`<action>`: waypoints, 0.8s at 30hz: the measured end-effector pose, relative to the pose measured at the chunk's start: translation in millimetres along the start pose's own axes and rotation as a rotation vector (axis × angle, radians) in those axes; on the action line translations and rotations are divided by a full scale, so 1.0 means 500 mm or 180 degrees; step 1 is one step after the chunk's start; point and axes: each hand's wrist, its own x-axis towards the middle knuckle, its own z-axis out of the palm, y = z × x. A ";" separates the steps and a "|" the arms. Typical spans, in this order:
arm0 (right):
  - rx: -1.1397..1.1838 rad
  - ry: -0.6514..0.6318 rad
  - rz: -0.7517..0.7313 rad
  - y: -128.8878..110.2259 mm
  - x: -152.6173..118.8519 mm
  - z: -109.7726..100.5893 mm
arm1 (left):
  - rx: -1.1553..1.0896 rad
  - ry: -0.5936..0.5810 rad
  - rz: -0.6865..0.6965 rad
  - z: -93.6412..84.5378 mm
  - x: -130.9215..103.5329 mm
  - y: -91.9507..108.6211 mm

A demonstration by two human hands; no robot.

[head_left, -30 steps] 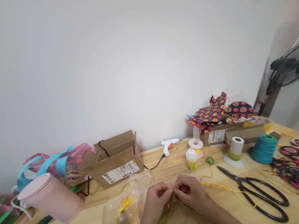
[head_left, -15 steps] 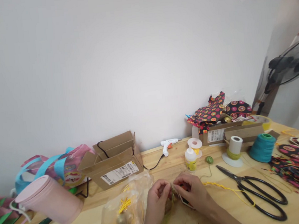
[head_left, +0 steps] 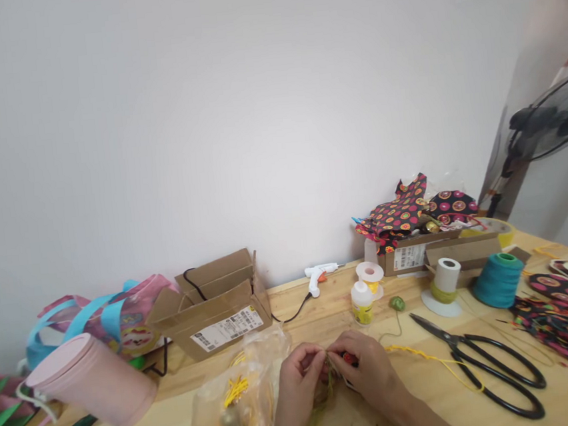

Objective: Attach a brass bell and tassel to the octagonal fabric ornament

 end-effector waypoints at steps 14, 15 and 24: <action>-0.0330 0.0151 0.0009 -0.005 -0.003 0.006 | 0.0145 0.0009 -0.0056 -0.003 -0.005 0.005; -0.0316 0.0143 0.0037 -0.005 -0.002 0.005 | 0.0158 0.0013 -0.0064 -0.004 -0.005 0.006; -0.0093 0.0143 0.0067 0.000 -0.002 0.003 | 0.0351 0.0051 -0.0059 -0.009 -0.003 0.006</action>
